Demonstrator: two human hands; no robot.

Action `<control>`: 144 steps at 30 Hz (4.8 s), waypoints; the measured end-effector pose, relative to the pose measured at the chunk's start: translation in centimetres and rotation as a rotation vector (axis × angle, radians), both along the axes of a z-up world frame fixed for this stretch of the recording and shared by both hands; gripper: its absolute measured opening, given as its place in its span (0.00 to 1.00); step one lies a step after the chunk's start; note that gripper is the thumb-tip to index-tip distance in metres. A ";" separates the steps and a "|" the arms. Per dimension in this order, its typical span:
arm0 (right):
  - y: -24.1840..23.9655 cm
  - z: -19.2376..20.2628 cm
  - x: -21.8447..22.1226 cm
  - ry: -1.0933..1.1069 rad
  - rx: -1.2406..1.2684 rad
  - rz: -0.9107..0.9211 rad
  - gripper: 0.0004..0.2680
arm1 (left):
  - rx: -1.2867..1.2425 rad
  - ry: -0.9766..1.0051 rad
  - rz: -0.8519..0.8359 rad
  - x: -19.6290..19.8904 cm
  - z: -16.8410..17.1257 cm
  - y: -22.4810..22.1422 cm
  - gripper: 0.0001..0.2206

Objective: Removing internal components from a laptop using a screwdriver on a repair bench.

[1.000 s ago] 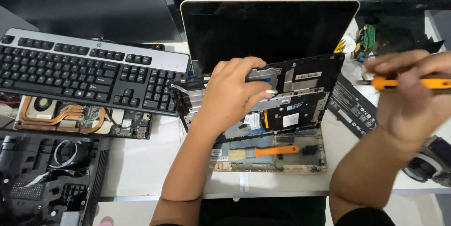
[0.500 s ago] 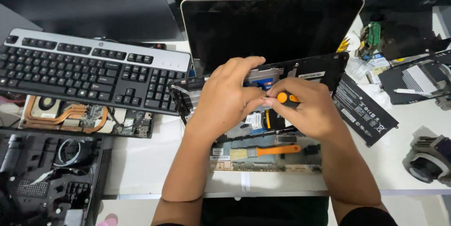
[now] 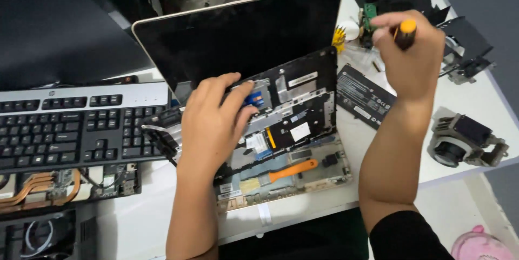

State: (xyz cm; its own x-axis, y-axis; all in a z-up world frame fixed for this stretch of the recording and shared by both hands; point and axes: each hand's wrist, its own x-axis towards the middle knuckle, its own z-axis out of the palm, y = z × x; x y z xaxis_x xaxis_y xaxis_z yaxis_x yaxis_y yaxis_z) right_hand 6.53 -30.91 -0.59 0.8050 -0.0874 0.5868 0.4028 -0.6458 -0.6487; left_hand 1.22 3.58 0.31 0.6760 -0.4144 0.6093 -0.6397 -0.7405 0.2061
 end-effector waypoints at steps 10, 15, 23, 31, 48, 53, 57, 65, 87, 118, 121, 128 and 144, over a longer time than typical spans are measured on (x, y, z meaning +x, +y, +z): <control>-2.9 -10.4 8.6 0.389 0.178 -0.120 0.06 | 0.009 0.024 0.076 2.4 -3.4 0.0 0.13; -4.3 -14.4 9.9 0.424 0.245 -0.190 0.15 | 0.007 0.005 0.079 3.0 -4.1 0.2 0.15; -2.1 -17.6 12.0 0.438 -0.232 -0.321 0.17 | -0.018 -0.021 0.126 3.1 -4.7 -0.1 0.34; -3.1 -15.5 11.2 0.277 -0.316 -0.442 0.18 | -0.104 -0.012 0.120 3.3 -4.9 -0.1 0.44; 6.0 2.1 -12.4 0.722 -0.015 -0.021 0.25 | -0.004 -0.333 0.027 -0.6 -2.2 -1.9 0.26; 8.1 -5.6 -12.2 0.606 -0.295 0.202 0.23 | -0.049 -0.356 0.051 -0.2 -1.1 -2.3 0.15; 10.8 -9.2 -11.3 0.823 -0.470 0.203 0.25 | -0.066 -0.526 0.061 1.4 -1.4 -2.3 0.08; 11.1 -3.8 -11.2 1.100 -0.283 0.281 0.26 | -0.082 -0.279 -0.043 1.5 -1.7 -1.4 0.08; 11.2 -7.4 -10.9 0.508 0.176 0.309 0.09 | -0.022 -0.210 -0.088 1.8 -2.1 -0.9 0.10; 9.8 -9.4 -11.4 0.134 -0.362 0.502 0.18 | -0.034 -0.128 -0.109 1.5 -1.8 -0.6 0.15; 9.7 -9.4 -11.4 0.129 -0.403 0.493 0.19 | -0.029 -0.131 -0.100 1.5 -1.7 -0.6 0.16; 9.9 -8.2 -11.5 0.094 -0.407 0.549 0.21 | -0.057 -0.139 -0.120 1.7 -1.7 -0.5 0.17; 9.3 -8.1 -11.4 0.518 -0.097 0.502 0.35 | -0.080 -0.148 -0.142 1.6 -1.4 -0.4 0.08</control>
